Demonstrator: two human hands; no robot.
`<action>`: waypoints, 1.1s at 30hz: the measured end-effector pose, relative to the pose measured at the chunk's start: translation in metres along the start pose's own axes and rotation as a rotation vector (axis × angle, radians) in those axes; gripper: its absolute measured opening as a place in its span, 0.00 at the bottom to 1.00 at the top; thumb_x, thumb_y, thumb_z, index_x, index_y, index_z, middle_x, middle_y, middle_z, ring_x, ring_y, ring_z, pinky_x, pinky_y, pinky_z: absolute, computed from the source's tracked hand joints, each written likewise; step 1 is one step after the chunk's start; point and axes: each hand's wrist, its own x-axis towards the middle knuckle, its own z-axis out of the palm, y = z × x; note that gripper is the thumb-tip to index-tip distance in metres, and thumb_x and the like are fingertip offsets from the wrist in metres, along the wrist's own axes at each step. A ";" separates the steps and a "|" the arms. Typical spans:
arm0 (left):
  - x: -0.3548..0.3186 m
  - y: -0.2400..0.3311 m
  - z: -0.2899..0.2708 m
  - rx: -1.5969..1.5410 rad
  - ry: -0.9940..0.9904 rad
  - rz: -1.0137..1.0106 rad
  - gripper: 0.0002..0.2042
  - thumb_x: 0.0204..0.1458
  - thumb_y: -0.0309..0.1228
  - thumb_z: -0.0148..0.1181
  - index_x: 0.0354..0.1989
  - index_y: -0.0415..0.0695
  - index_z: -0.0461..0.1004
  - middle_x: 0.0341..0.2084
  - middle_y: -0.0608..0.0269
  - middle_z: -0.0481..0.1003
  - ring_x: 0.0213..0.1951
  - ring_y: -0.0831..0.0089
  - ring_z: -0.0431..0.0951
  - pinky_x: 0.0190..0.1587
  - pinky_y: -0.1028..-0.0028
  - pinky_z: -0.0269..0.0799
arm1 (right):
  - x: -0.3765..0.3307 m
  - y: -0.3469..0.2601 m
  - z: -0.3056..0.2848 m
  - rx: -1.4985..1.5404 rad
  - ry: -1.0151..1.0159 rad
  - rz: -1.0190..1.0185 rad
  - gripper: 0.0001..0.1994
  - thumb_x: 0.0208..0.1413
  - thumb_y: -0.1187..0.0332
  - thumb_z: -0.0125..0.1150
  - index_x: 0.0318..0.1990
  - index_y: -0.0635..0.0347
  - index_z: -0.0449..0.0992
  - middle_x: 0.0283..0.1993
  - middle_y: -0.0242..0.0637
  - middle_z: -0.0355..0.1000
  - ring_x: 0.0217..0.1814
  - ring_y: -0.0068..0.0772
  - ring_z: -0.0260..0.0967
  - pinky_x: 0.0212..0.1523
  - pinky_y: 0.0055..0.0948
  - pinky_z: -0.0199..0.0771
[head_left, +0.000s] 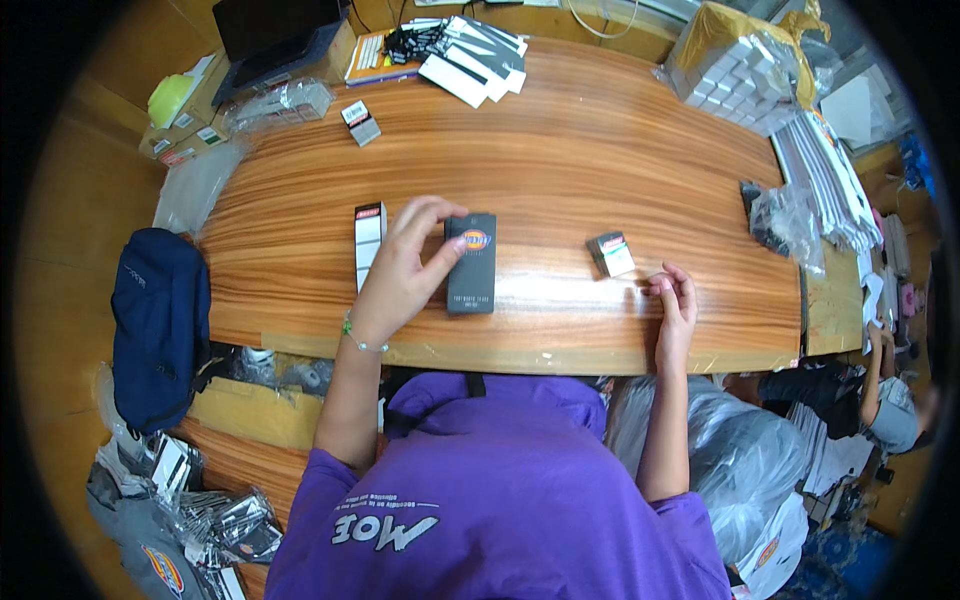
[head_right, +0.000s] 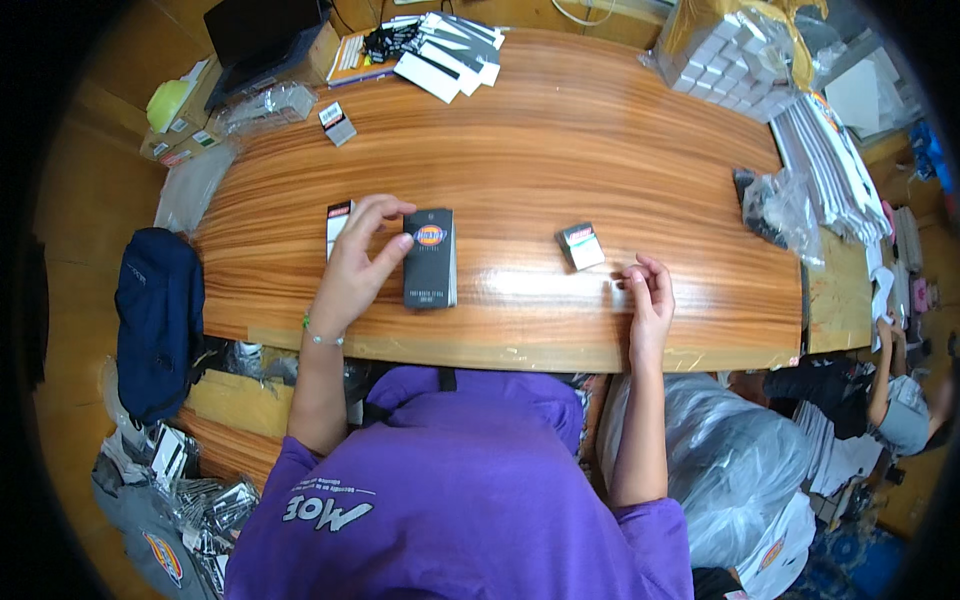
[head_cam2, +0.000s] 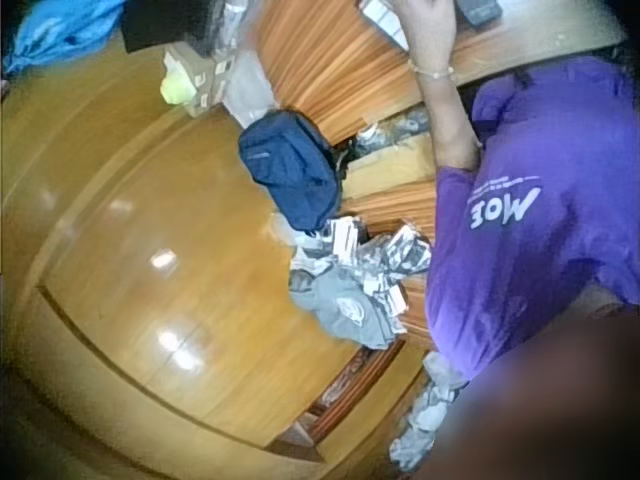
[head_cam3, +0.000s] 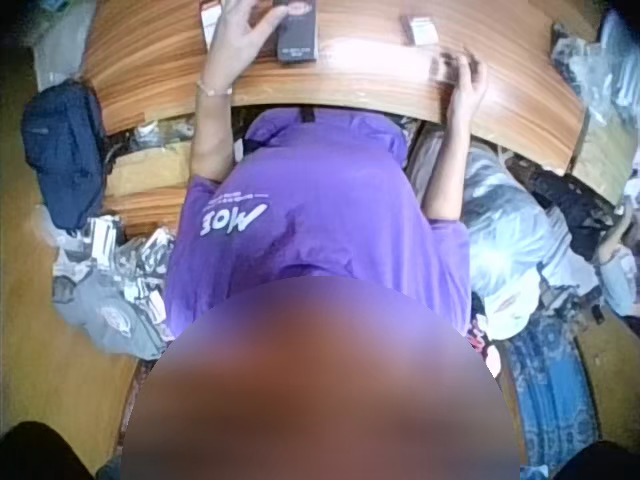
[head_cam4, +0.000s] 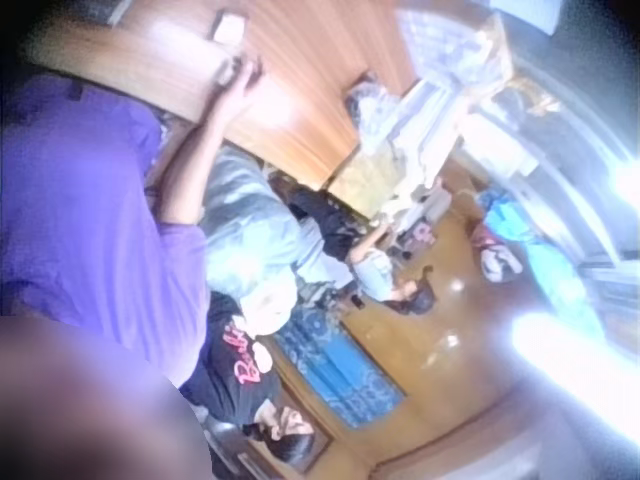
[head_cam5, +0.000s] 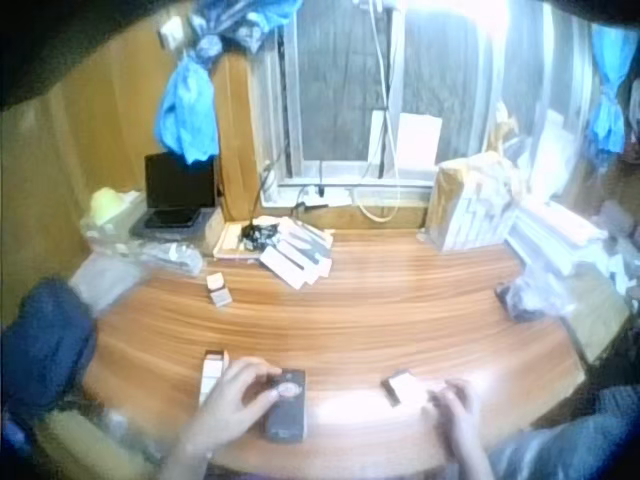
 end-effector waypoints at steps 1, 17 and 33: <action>0.003 -0.004 0.002 0.018 -0.025 0.025 0.13 0.49 0.29 0.57 0.43 0.39 0.70 0.42 0.57 0.68 0.48 0.63 0.67 0.52 0.70 0.61 | 0.005 -0.007 0.001 0.035 -0.003 0.040 0.14 0.56 0.71 0.52 0.49 0.64 0.68 0.37 0.33 0.68 0.40 0.21 0.64 0.44 0.21 0.64; 0.055 -0.028 -0.010 0.206 -0.527 -0.069 0.31 0.34 0.43 0.70 0.42 0.38 0.64 0.38 0.52 0.68 0.44 0.60 0.69 0.47 0.68 0.64 | 0.082 -0.053 0.027 -0.618 -0.810 0.033 0.26 0.38 0.70 0.70 0.49 0.56 0.72 0.39 0.35 0.65 0.39 0.31 0.64 0.40 0.27 0.67; 0.038 0.024 0.000 0.097 -0.185 0.206 0.17 0.43 0.27 0.61 0.43 0.40 0.69 0.43 0.53 0.70 0.48 0.58 0.69 0.51 0.65 0.63 | 0.017 -0.042 0.064 -0.758 -0.467 0.031 0.26 0.35 0.63 0.72 0.40 0.63 0.64 0.37 0.46 0.67 0.35 0.39 0.68 0.35 0.32 0.69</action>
